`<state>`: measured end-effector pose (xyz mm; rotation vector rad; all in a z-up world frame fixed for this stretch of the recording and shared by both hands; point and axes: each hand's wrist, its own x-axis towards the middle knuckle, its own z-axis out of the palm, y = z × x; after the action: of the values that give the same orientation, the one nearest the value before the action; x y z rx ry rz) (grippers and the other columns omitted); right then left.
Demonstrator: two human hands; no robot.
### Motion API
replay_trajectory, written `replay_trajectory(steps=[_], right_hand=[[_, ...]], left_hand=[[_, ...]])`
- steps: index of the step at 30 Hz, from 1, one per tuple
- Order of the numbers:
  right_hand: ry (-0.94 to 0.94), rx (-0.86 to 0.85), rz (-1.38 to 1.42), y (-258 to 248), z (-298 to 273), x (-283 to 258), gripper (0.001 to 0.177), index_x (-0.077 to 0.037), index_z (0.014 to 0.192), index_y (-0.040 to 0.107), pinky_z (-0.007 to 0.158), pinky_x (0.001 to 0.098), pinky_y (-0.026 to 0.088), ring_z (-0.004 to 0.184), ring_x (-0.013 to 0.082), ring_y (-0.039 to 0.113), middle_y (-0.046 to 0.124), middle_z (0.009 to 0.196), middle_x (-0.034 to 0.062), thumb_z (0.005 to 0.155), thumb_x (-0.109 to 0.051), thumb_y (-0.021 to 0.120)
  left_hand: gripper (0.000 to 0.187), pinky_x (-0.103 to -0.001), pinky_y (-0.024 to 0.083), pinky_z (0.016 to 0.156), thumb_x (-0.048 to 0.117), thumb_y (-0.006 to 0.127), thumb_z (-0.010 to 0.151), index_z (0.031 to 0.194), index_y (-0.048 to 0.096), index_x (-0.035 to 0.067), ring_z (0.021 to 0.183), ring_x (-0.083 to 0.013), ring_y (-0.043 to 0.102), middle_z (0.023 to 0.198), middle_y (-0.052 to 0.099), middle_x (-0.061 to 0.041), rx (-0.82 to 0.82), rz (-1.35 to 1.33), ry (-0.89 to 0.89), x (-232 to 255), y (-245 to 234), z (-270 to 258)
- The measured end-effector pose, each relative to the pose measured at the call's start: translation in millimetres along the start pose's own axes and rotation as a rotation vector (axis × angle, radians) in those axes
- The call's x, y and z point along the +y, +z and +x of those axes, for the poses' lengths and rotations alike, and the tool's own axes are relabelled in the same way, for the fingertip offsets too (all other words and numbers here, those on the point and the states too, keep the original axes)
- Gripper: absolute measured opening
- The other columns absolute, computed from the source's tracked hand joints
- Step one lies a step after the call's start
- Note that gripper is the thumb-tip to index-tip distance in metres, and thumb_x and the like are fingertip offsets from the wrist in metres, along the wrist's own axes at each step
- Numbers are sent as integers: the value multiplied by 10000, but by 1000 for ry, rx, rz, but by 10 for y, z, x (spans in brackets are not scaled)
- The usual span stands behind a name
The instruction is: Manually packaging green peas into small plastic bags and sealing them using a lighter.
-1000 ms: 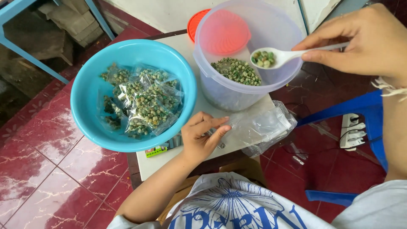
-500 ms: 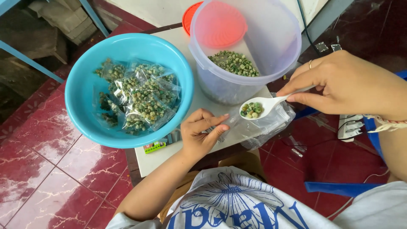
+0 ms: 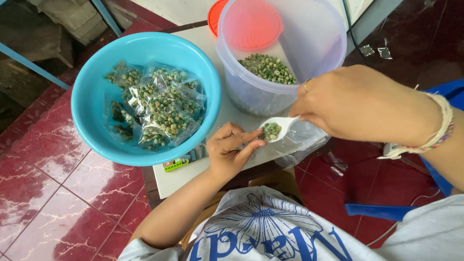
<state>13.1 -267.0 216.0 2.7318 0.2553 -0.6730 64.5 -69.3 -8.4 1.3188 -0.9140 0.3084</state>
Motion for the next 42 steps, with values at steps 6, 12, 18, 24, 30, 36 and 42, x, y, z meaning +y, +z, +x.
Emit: replay_trajectory(steps=[6,12,18,24,30,36,42], right_hand=[[-186,293,-214,142,115,-303,266,-208,642,657,528,413,546,675,243,668,626,700,-44,817,-13,705],[-70,137,-304,-235,-175,-124,160,-293,888,683,603,441,623,856,232,727,683,894,-86,867,-144,628],[188,470,26,105,150,1098,264,-223,1264,780,764,349,555,907,201,757,800,1051,-44,1017,-257,692],[133,202,-103,6,1162,978,466,-285,1059,804,661,435,557,887,320,740,781,905,79,765,24,617],[101,25,-55,327,1861,1068,374,-245,1124,802,756,464,603,976,351,741,757,1140,96,869,-16,653],[4,-139,35,472,2098,1088,266,-225,1074,842,786,386,592,927,239,751,812,1019,12,847,-100,781],[-156,-244,200,452,2028,1087,235,-221,1040,872,821,292,587,917,125,773,857,963,-59,815,-154,857]], left_hand=[[233,-256,500,644,176,871,825,1004,778,59,698,-152,595,763,693,-33,69,50,14,39,28,43],[166,-263,545,649,182,847,841,909,766,54,690,-157,647,789,749,-64,116,86,20,98,-6,118],[166,-268,543,657,226,785,906,904,735,68,652,-146,641,798,715,-63,121,96,26,71,-31,126],[249,-293,495,638,291,674,987,852,676,82,611,-155,569,702,587,-38,160,117,43,81,-19,144],[151,-340,552,670,189,810,905,880,763,47,584,-237,600,646,592,-50,188,23,56,-98,-3,73],[148,-326,550,688,195,816,901,886,766,57,610,-204,618,668,603,-29,201,25,48,-129,-14,53],[236,-270,484,638,296,690,976,870,677,86,633,-132,571,701,615,-18,154,119,32,45,-24,155]])
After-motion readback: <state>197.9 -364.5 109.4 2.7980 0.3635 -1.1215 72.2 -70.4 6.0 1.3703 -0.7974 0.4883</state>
